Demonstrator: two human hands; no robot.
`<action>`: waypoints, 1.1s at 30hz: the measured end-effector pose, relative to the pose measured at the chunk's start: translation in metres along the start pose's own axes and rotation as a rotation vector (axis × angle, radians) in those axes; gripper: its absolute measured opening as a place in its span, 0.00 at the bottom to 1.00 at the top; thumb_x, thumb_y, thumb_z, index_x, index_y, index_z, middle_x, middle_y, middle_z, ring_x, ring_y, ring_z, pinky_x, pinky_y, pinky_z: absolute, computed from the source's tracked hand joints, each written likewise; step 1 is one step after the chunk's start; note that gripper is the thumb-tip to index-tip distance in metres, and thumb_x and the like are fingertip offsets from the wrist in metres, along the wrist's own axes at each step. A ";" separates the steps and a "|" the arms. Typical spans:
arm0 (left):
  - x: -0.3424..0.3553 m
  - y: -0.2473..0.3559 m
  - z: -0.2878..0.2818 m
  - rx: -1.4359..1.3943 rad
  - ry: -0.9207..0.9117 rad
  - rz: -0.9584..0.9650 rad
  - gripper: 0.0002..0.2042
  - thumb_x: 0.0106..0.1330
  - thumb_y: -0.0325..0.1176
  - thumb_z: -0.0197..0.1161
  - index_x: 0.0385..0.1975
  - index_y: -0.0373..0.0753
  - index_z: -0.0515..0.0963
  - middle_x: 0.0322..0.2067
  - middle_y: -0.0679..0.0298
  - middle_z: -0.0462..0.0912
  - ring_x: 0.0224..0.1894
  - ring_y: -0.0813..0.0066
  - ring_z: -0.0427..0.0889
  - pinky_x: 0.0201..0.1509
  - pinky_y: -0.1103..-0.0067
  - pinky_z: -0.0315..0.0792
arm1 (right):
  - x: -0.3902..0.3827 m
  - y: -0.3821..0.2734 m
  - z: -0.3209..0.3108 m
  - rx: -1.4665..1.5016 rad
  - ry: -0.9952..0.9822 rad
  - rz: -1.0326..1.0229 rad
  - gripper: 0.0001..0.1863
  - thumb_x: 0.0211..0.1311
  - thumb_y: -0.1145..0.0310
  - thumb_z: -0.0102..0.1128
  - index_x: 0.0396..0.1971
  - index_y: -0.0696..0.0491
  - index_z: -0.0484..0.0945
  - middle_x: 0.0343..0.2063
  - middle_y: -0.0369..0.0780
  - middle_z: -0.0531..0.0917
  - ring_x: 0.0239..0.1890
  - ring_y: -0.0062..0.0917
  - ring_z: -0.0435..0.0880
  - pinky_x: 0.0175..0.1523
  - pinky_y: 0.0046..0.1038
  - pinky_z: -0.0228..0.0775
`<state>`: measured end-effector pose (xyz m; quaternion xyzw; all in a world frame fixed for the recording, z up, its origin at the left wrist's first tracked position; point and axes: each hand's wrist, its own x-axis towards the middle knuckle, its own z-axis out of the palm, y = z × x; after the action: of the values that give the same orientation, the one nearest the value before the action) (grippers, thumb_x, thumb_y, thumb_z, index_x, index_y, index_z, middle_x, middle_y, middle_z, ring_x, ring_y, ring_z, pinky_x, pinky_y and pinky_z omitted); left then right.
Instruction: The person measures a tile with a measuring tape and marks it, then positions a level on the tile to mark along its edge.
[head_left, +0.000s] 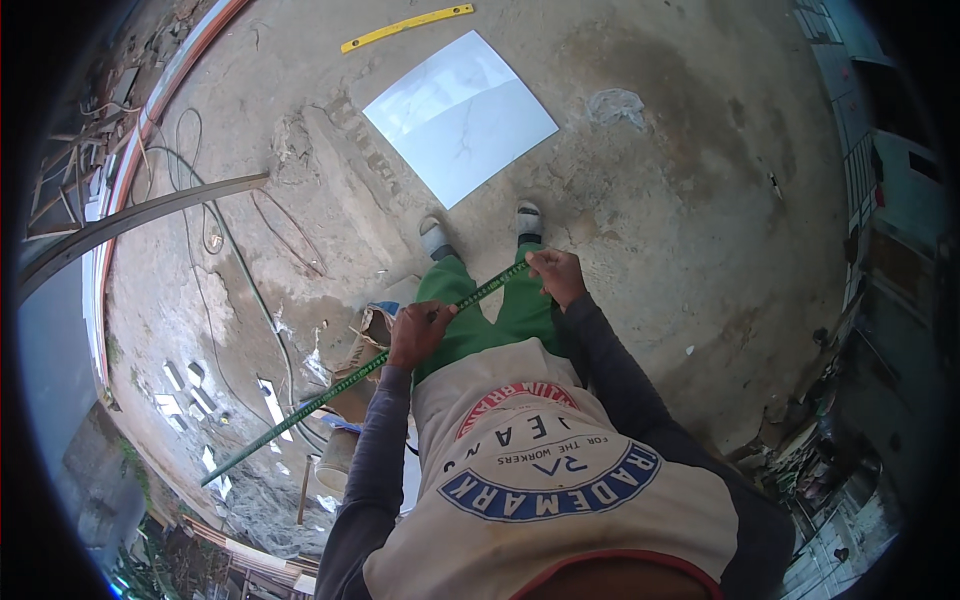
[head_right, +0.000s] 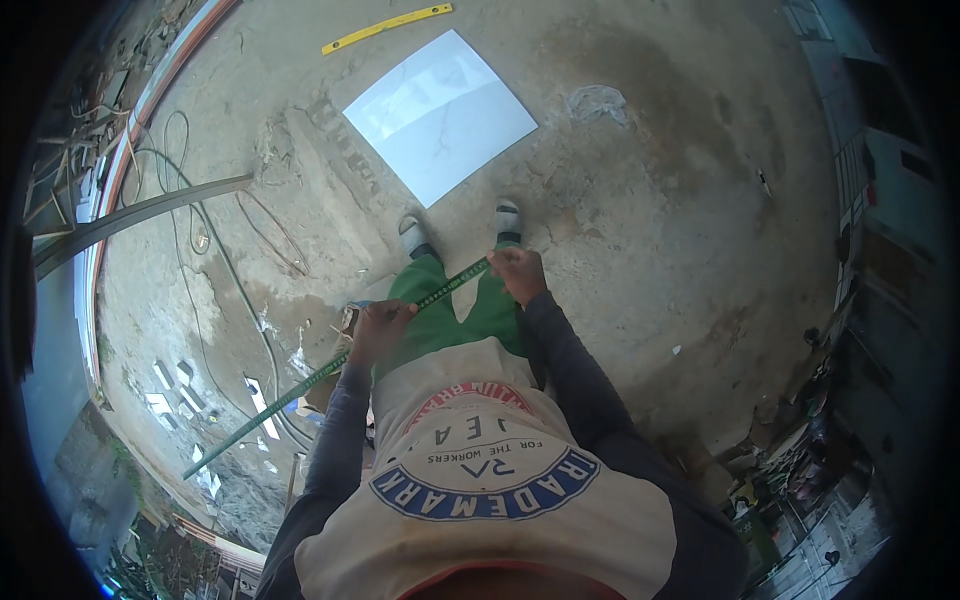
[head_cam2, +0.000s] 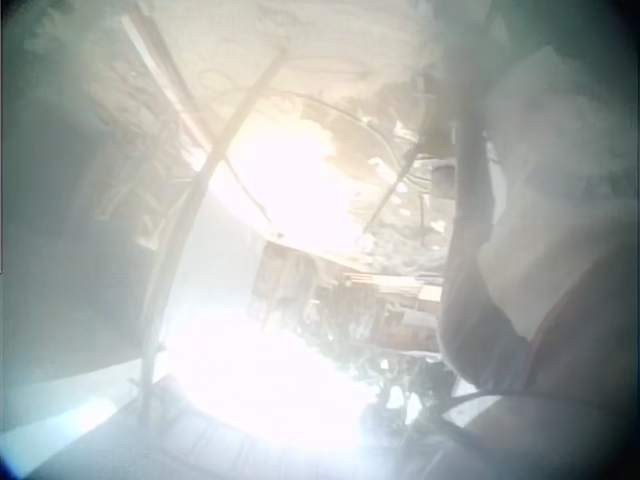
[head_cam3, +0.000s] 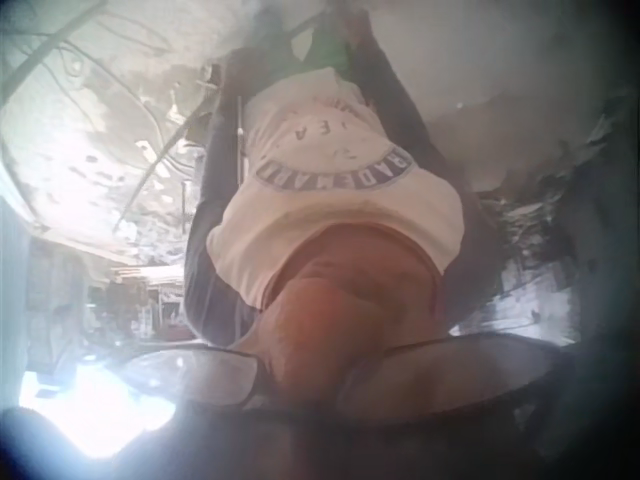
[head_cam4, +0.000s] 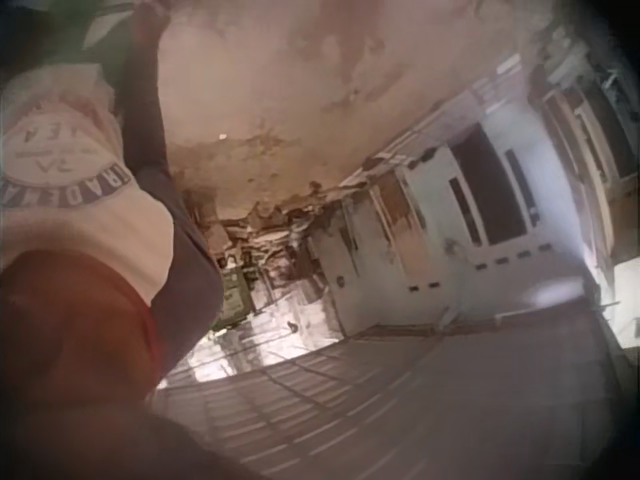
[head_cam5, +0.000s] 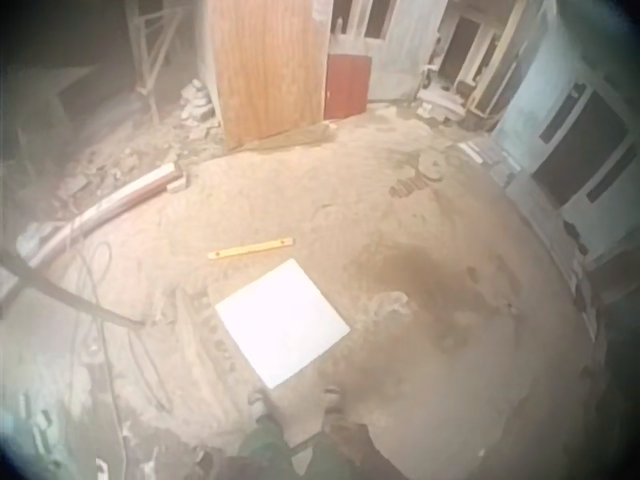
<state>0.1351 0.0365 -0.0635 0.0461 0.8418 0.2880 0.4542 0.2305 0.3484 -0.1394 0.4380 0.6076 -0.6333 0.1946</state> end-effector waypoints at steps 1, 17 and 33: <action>0.005 0.003 0.011 -0.025 0.042 0.043 0.20 0.76 0.51 0.69 0.34 0.37 0.89 0.23 0.51 0.85 0.25 0.55 0.85 0.34 0.60 0.74 | 0.015 -0.002 -0.010 -0.005 -0.029 -0.001 0.25 0.73 0.52 0.74 0.53 0.61 0.89 0.31 0.38 0.90 0.23 0.16 0.82 0.26 0.23 0.76; 0.132 0.002 0.126 -0.064 0.018 -0.075 0.17 0.75 0.53 0.68 0.36 0.46 0.91 0.29 0.51 0.89 0.36 0.42 0.90 0.42 0.52 0.80 | 0.162 0.050 -0.098 -0.158 -0.201 0.067 0.24 0.74 0.54 0.72 0.52 0.62 0.90 0.33 0.37 0.90 0.27 0.16 0.84 0.27 0.22 0.77; 0.518 -0.346 0.199 -0.166 0.154 -0.033 0.17 0.78 0.50 0.67 0.44 0.42 0.91 0.27 0.57 0.89 0.32 0.62 0.89 0.44 0.64 0.80 | 0.565 0.214 0.067 -0.353 -0.111 -0.055 0.25 0.75 0.55 0.70 0.59 0.61 0.88 0.39 0.40 0.91 0.31 0.19 0.81 0.35 0.29 0.79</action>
<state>0.0542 0.0127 -0.7120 -0.0278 0.8482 0.3519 0.3949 0.0704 0.4073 -0.7223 0.3444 0.7093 -0.5454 0.2842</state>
